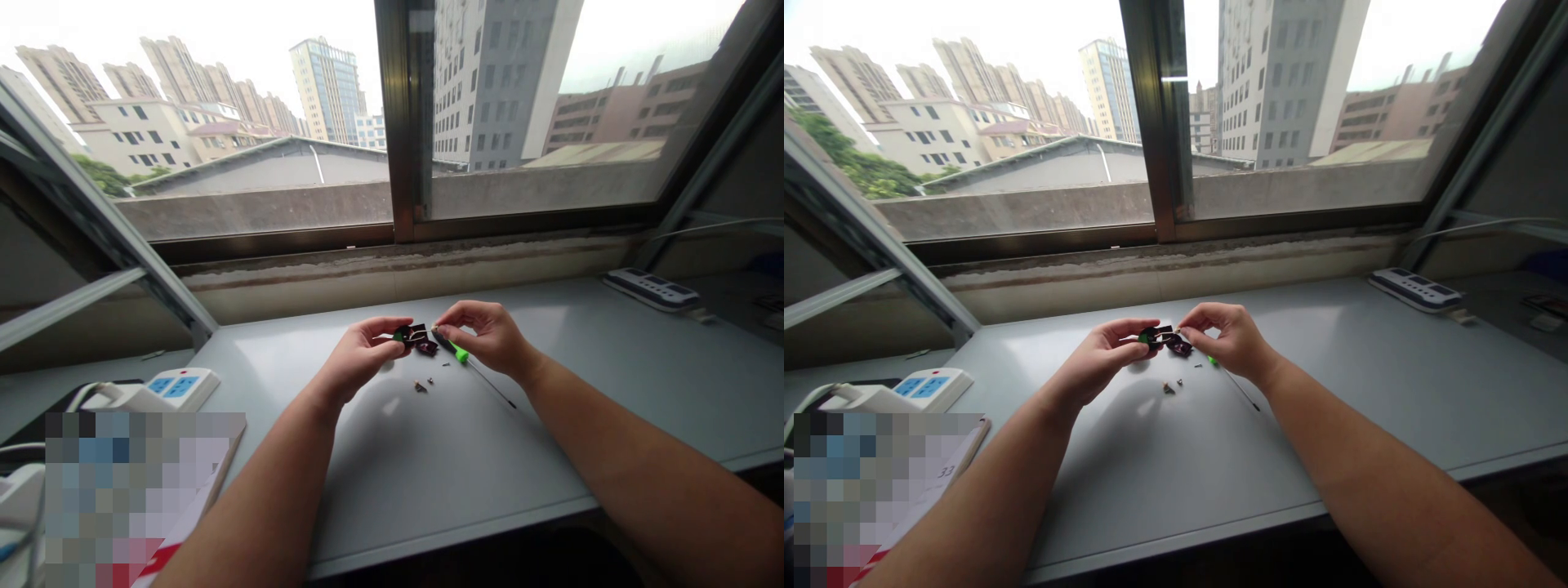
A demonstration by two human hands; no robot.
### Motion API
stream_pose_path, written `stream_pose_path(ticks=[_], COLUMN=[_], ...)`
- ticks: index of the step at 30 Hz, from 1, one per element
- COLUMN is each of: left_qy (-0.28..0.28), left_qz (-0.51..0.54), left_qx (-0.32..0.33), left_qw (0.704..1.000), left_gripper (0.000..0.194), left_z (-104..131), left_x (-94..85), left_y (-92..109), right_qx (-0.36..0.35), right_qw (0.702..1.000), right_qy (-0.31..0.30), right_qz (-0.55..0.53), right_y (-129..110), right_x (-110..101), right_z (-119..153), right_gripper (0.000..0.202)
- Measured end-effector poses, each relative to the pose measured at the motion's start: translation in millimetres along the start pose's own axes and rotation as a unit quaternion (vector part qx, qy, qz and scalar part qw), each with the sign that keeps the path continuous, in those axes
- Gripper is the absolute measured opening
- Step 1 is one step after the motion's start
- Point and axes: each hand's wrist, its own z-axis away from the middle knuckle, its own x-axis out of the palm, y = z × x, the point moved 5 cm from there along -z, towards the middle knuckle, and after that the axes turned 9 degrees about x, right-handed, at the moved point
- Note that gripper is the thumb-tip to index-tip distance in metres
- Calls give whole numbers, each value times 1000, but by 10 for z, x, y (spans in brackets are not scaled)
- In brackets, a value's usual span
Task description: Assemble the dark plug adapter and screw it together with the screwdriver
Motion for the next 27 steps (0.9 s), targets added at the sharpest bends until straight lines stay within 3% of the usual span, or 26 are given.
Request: stream_pose_path(ticks=[27], left_qy=[3], left_qz=[-2], left_qx=[5], left_qw=[1000], left_gripper=[50], left_z=[-2], left_x=[-3], left_y=[10], right_qx=[7], right_qw=[999], right_qy=[10], right_qz=[33], right_y=[8], right_x=[-25], right_z=[8], right_gripper=[14])
